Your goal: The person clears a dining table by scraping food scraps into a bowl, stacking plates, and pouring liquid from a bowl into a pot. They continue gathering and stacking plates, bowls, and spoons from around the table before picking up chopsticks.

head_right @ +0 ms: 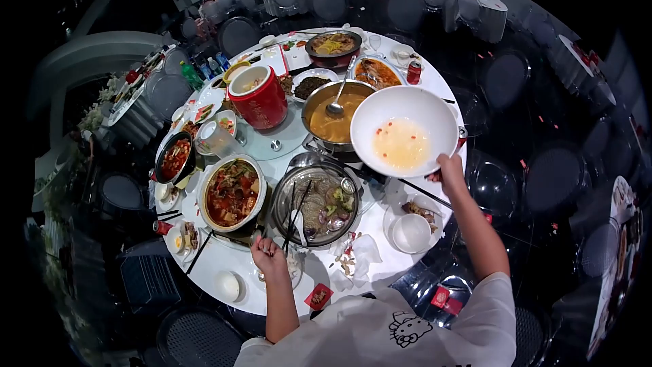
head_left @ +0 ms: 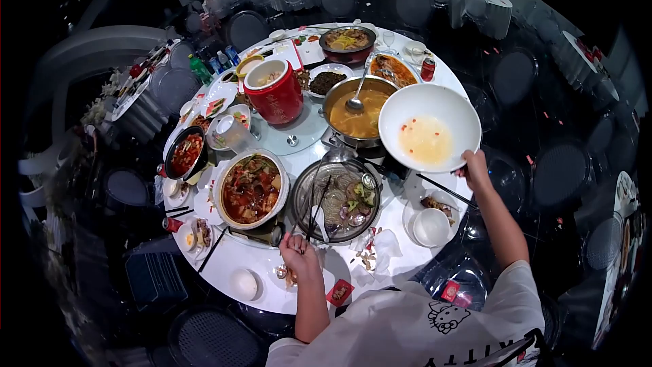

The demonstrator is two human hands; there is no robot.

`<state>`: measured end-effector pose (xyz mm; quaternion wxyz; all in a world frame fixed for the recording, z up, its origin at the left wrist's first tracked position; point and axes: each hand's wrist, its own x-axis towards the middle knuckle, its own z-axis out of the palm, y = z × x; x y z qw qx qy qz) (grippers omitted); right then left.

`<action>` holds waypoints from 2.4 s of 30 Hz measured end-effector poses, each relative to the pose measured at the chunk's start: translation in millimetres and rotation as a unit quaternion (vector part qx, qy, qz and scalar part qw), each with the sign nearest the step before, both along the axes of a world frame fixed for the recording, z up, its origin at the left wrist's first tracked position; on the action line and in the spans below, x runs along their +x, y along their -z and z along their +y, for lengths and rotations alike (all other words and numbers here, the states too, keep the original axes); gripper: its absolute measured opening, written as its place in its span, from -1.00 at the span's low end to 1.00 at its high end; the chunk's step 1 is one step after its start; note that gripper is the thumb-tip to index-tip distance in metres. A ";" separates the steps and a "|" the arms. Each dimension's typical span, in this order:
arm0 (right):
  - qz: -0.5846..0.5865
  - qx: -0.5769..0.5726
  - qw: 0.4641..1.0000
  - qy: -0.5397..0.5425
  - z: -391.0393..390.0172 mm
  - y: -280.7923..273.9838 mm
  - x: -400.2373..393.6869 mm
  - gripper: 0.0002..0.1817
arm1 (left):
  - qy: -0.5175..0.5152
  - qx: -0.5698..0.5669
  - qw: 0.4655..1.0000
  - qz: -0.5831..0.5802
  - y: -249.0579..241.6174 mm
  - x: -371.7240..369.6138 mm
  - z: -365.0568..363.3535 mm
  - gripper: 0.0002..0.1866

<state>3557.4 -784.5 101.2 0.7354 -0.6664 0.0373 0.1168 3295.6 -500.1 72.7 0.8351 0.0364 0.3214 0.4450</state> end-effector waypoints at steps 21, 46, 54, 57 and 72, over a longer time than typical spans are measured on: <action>-0.297 -0.355 0.883 0.084 88.9 -8.7 145.2 -0.58 | -0.066 0.014 0.996 0.066 21.7 -49.8 13.3 -0.78; -0.375 -0.352 0.858 0.010 106.3 -34.6 109.8 -0.47 | -0.048 0.031 0.998 -0.023 28.4 -59.5 31.8 -0.87; -0.072 0.025 0.994 0.084 112.5 5.1 129.4 -0.60 | -0.025 0.055 0.998 -0.028 16.7 -58.9 27.8 -0.83; 0.116 0.151 0.978 0.085 110.0 18.7 141.8 -0.67 | -0.010 0.058 0.997 -0.041 13.4 -57.4 29.9 -0.81; 0.096 0.169 0.975 -0.108 76.3 25.1 -3.3 -0.73 | 0.062 0.213 0.975 0.014 -60.2 48.9 -20.8 -0.79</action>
